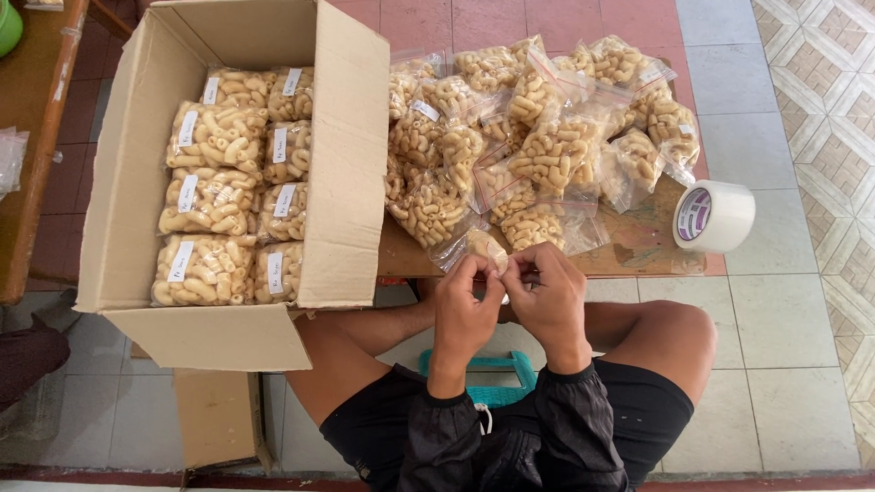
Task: Sealing small plastic bags of snacks and packing them into a cardboard box.
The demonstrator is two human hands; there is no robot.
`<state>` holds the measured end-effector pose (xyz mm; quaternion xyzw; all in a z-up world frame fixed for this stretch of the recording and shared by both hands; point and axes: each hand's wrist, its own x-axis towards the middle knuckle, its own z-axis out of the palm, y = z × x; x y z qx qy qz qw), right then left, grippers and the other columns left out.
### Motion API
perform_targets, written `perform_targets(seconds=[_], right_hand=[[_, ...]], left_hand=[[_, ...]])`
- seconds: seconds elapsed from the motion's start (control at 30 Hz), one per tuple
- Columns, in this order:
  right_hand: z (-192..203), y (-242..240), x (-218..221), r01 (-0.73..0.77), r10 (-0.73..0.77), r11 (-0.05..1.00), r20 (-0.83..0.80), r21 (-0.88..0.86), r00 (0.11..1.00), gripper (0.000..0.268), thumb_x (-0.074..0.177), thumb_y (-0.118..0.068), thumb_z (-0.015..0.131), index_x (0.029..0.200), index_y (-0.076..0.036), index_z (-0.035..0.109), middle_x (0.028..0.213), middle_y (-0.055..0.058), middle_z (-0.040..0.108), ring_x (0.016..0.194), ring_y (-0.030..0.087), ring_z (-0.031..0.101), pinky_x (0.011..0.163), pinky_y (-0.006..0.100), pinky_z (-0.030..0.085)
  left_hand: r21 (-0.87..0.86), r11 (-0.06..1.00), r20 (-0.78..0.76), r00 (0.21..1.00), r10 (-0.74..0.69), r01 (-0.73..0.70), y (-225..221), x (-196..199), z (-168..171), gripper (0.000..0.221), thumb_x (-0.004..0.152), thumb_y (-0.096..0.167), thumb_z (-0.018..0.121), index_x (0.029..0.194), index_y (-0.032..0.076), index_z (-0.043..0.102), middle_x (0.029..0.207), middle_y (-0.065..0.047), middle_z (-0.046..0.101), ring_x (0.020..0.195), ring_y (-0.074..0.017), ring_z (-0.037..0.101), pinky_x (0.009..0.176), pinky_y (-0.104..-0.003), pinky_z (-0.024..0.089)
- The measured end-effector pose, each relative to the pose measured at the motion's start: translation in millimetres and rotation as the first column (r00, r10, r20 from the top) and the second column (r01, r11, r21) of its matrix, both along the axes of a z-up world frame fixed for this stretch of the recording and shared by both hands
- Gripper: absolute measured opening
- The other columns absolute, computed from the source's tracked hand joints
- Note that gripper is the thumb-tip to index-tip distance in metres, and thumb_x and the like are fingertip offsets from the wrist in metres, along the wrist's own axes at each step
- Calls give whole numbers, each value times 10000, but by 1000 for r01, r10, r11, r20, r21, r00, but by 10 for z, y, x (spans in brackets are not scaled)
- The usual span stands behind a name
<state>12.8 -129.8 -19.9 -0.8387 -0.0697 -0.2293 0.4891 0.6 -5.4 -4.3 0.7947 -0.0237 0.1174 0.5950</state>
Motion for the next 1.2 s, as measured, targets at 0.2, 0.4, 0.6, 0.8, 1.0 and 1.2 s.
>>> perform_targets(seconds=[0.2, 0.4, 0.6, 0.8, 1.0, 1.2], right_hand=[[96, 22, 16, 62, -55, 993, 68, -103, 996, 84, 788, 18, 673, 771, -52, 629, 672, 104, 581, 594, 287, 616, 506, 351, 521], [121, -75, 17, 116, -114, 986, 23, -123, 993, 72, 774, 44, 673, 780, -21, 642, 697, 123, 597, 596, 277, 628, 508, 336, 526], [186, -171, 4, 49, -35, 994, -135, 100, 990, 100, 775, 65, 675, 842, -8, 683, 771, 148, 640, 626, 254, 650, 573, 291, 570], [352, -118, -17, -62, 159, 950, -304, 306, 939, 331, 740, 59, 745, 1053, 39, 639, 907, 176, 599, 710, 235, 672, 606, 318, 610], [329, -282, -55, -183, 238, 967, -369, 177, 898, 347, 736, 130, 682, 1063, 16, 663, 916, 156, 616, 791, 269, 683, 648, 342, 638], [289, -590, -98, -133, 236, 944, -336, 302, 912, 340, 756, 83, 740, 1082, 1, 690, 930, 147, 638, 807, 213, 681, 707, 327, 631]], left_hand=[[45, 992, 25, 993, 119, -120, -35, 0, -130, 117, 830, 73, 565, 717, 64, 535, 650, -122, 530, 631, -273, 592, 559, -362, 468], [205, 948, 69, 969, 235, -245, 61, 4, -2, 145, 772, 11, 544, 680, 79, 454, 635, -101, 453, 604, -306, 586, 507, -335, 512], [92, 980, -64, 981, 184, -177, 50, 11, 172, 99, 753, 17, 550, 682, 31, 483, 648, -158, 493, 665, -376, 639, 464, -399, 582], [60, 994, -94, 991, 94, -89, -6, 20, 221, 125, 775, 40, 563, 685, 33, 478, 716, -188, 523, 763, -423, 660, 500, -405, 601], [289, 957, -20, 999, 34, -26, 88, 81, 164, 121, 808, 11, 550, 719, 30, 471, 781, -185, 543, 798, -408, 662, 506, -371, 612], [616, 739, -27, 945, -327, 273, 208, 204, 405, 133, 842, 38, 566, 740, 69, 486, 728, -97, 503, 708, -345, 655, 493, -406, 541]])
